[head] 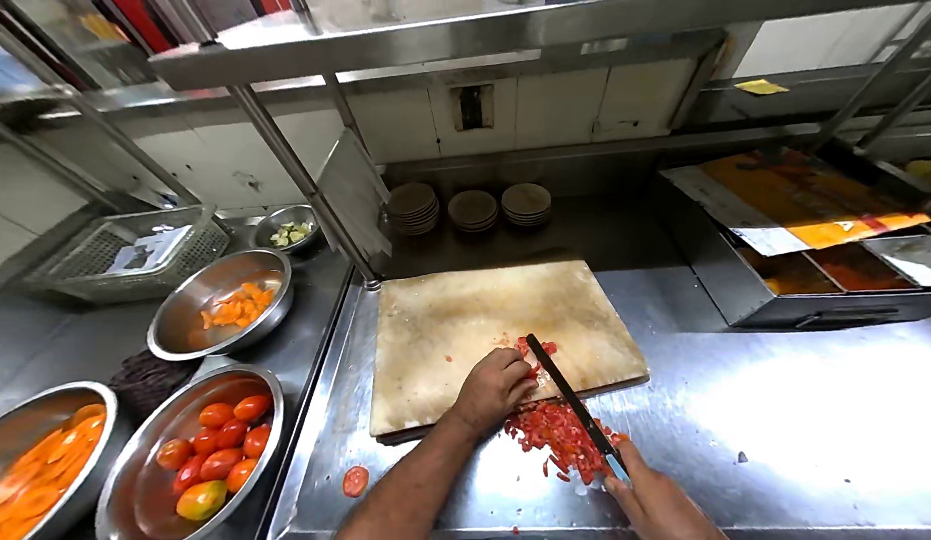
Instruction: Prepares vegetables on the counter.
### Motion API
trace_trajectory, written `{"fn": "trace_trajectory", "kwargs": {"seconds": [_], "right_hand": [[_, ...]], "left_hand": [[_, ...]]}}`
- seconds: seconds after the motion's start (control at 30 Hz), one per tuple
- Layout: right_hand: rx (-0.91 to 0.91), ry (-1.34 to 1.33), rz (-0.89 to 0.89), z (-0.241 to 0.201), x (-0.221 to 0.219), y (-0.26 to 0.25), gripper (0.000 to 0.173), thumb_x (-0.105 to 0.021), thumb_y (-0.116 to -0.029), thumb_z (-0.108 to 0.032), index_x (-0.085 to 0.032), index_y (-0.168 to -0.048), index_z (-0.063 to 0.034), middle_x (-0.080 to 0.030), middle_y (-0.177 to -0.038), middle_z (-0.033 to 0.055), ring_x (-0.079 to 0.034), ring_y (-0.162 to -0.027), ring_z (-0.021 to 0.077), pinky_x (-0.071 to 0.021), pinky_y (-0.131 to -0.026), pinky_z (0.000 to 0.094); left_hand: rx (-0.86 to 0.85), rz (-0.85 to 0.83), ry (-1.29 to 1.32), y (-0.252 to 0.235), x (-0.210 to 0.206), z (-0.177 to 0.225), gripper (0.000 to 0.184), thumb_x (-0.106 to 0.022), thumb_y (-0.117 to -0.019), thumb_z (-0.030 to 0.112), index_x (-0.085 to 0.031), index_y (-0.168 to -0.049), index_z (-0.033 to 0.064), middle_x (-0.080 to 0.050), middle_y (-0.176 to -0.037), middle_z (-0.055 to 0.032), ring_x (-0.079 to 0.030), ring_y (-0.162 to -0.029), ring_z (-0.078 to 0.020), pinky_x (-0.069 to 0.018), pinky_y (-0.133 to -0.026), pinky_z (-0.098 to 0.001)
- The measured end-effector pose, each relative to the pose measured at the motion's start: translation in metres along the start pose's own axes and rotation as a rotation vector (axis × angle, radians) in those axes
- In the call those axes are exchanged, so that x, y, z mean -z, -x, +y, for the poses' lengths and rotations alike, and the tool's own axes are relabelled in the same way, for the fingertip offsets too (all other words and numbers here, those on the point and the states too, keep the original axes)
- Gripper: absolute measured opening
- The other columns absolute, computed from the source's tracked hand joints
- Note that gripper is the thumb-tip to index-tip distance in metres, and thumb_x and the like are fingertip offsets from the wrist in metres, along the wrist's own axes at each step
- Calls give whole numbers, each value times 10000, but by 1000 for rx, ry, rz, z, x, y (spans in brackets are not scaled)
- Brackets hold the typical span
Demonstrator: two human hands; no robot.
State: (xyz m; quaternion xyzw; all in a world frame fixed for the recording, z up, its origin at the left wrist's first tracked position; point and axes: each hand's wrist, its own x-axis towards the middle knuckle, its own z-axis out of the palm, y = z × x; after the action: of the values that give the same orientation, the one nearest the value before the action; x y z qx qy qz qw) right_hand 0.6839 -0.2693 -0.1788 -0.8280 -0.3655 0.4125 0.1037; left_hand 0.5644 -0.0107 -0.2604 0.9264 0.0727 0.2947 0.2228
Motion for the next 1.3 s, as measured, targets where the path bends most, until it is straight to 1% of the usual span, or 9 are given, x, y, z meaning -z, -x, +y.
{"fn": "trace_trajectory", "kwargs": {"seconds": [0.13, 0.33, 0.6, 0.77, 0.9, 1.03, 1.13, 1.2, 1.3], "right_hand": [[-21, 171, -26, -20, 6, 2, 453, -489, -1081, -322, -430, -1424, -31, -701, -1009, 253, -701, -989, 454, -542, -859, 604], [7, 219, 2, -56, -1, -57, 427, -437, -1090, -313, -407, -1448, -81, -680, -1124, 227, -691, -1057, 414, -545, -898, 582], [-35, 37, -48, 16, -16, -6, 502, -500, -1074, -315, -424, -1438, 22, -685, -1040, 299, -689, -1005, 479, -528, -882, 635], [-36, 186, -43, -15, 6, 4, 458, -471, -1086, -322, -431, -1432, -24, -698, -1021, 270, -696, -996, 472, -537, -860, 622], [-13, 233, -50, -31, -8, -11, 412, -458, -1091, -318, -458, -1382, -26, -701, -1031, 263, -699, -1008, 467, -543, -864, 614], [24, 189, -71, -40, -4, -54, 443, -461, -1088, -320, -409, -1437, -52, -679, -1084, 241, -695, -1024, 417, -551, -885, 580], [26, 241, -91, -47, 15, -32, 491, -489, -1079, -319, -395, -1485, -59, -687, -1079, 254, -690, -1028, 440, -542, -886, 599], [2, 241, -85, -45, 8, -20, 437, -498, -1079, -320, -442, -1414, -45, -698, -1041, 261, -700, -1001, 456, -545, -856, 609], [0, 189, -70, -38, -15, -41, 441, -473, -1086, -333, -425, -1425, -55, -696, -1061, 243, -703, -1016, 429, -553, -877, 587]], "left_hand": [[-32, 21, -10, 0, -1, 0, 211, -653, -1003, 262, -744, -980, 74, -732, -1067, -93, -699, -1054, -202, -574, -953, -342], [-32, -15, -20, 2, -1, -2, 209, -640, -1008, 249, -759, -959, 84, -739, -1069, -75, -698, -1070, -197, -569, -965, -341], [11, -57, -59, 21, 6, 6, 256, -584, -1040, 282, -755, -985, 100, -731, -1131, -73, -679, -1123, -207, -545, -1006, -376], [22, -80, -38, 19, 8, 5, 230, -595, -1028, 268, -761, -985, 114, -731, -1126, -51, -674, -1123, -201, -541, -1003, -396], [10, -66, -37, 19, 9, 4, 217, -597, -1025, 253, -765, -986, 120, -735, -1117, -53, -672, -1130, -192, -532, -1023, -377], [12, -83, -39, 19, 7, 3, 221, -585, -1029, 254, -760, -1001, 122, -727, -1125, -55, -660, -1148, -194, -523, -1034, -372], [7, -80, -45, 19, 10, 2, 223, -594, -1023, 251, -763, -989, 110, -732, -1114, -65, -670, -1132, -204, -529, -1021, -375], [-1, -66, -40, 20, 9, 3, 211, -600, -1019, 229, -759, -966, 100, -734, -1105, -69, -677, -1116, -209, -535, -1010, -376], [-1, -74, -26, 23, 7, 3, 215, -593, -1027, 234, -761, -974, 110, -732, -1123, -54, -669, -1128, -194, -530, -1020, -362]]}}
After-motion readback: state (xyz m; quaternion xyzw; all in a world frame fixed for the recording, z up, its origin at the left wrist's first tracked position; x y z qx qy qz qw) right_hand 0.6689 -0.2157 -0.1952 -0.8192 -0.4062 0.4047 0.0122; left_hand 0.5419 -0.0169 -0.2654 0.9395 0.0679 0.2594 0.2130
